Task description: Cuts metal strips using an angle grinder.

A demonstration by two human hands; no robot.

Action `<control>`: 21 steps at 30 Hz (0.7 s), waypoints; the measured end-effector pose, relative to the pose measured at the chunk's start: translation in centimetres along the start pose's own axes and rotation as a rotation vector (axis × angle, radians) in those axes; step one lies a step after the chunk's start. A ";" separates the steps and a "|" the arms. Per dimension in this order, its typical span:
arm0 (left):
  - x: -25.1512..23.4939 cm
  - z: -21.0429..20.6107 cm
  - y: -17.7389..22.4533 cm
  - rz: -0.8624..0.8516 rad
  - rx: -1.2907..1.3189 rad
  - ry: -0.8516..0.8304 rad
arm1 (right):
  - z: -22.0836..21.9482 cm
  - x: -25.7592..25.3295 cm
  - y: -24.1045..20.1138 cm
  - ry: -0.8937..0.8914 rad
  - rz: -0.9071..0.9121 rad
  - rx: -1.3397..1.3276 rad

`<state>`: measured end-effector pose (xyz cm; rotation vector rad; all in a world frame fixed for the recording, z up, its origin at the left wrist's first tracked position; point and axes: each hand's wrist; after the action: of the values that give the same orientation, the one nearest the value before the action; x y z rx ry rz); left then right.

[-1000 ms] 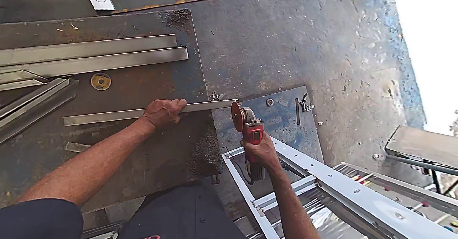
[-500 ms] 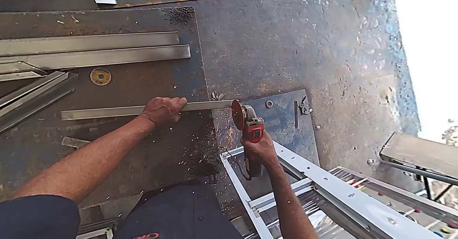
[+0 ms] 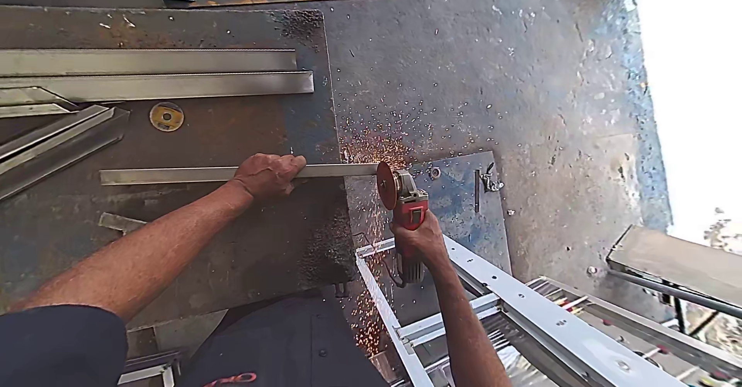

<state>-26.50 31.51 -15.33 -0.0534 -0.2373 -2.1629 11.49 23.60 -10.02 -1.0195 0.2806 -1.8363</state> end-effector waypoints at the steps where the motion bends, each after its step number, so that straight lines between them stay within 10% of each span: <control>1: 0.0 0.0 0.0 0.000 0.000 0.005 | 0.0 0.0 -0.1 -0.001 -0.003 0.003; 21: 0.0 -0.4 -0.2 -0.014 0.034 0.036 | 0.0 -0.6 -0.3 -0.001 0.019 0.002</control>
<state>-26.62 31.50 -15.76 0.0069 -0.2543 -2.1711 11.43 24.29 -10.15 -1.0128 0.2869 -1.8188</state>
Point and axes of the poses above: each hand's wrist, its own x-axis away from the middle knuckle, its own z-axis out of the back of the hand, y = z × x, and after that the axes turned 5 degrees about -x, right-handed
